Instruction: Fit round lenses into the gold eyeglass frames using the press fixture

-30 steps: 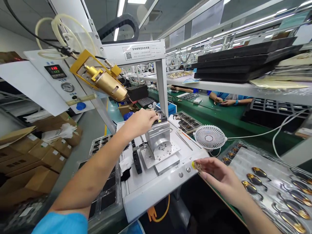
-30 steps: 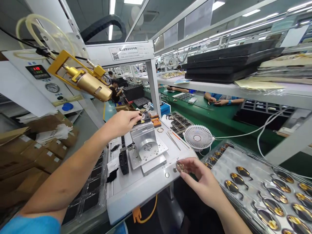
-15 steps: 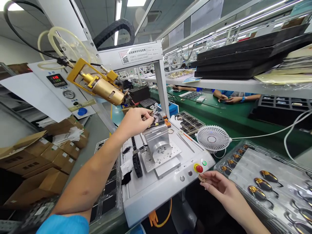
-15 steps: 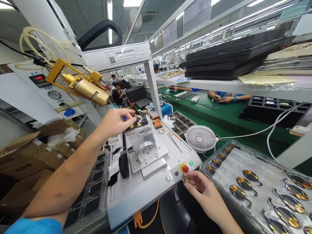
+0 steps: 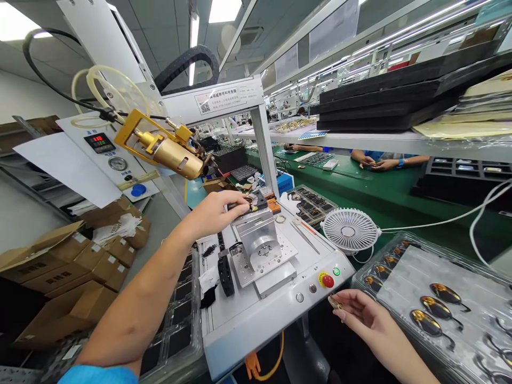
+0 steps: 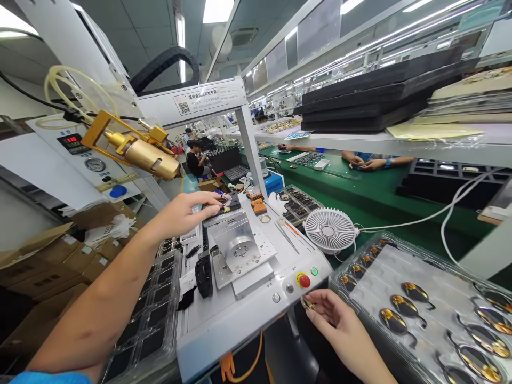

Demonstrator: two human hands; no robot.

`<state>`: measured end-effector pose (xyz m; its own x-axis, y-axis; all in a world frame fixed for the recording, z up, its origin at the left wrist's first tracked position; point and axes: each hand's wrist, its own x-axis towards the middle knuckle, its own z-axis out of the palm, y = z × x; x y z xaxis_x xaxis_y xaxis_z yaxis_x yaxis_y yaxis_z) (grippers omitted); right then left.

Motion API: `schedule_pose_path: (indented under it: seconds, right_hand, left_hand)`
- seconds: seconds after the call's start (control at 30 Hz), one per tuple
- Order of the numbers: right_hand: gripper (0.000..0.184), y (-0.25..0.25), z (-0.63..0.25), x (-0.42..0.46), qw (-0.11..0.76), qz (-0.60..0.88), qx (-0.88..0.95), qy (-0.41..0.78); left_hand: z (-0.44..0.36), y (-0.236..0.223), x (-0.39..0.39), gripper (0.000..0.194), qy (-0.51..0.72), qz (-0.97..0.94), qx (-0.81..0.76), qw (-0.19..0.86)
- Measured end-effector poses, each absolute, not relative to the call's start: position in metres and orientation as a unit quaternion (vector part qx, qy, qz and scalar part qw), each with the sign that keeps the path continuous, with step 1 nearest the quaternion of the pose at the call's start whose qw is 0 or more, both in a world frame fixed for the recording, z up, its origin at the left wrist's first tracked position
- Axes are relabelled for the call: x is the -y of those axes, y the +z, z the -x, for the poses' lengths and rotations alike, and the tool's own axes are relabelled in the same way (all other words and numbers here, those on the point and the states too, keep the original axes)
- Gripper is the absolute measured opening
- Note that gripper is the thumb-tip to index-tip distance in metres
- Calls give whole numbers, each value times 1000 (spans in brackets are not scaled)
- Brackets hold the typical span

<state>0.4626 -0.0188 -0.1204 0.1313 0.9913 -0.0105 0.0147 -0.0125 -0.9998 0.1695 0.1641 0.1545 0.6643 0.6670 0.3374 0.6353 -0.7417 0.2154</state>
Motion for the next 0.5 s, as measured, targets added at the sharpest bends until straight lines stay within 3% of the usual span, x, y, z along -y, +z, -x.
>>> schedule_pose_path:
  seconds: [0.23, 0.37, 0.5]
  right_hand:
    - [47, -136, -463, 15, 520, 539, 459, 477]
    - [77, -153, -465, 7, 480, 597, 484, 424]
    - [96, -170, -463, -2, 350, 663, 571, 335]
  left_hand:
    - [-159, 124, -169, 56, 215, -928, -302, 34]
    - [-156, 118, -171, 74, 212, -929, -303, 17]
    - [-149, 121, -178, 64, 201, -935, -285, 66]
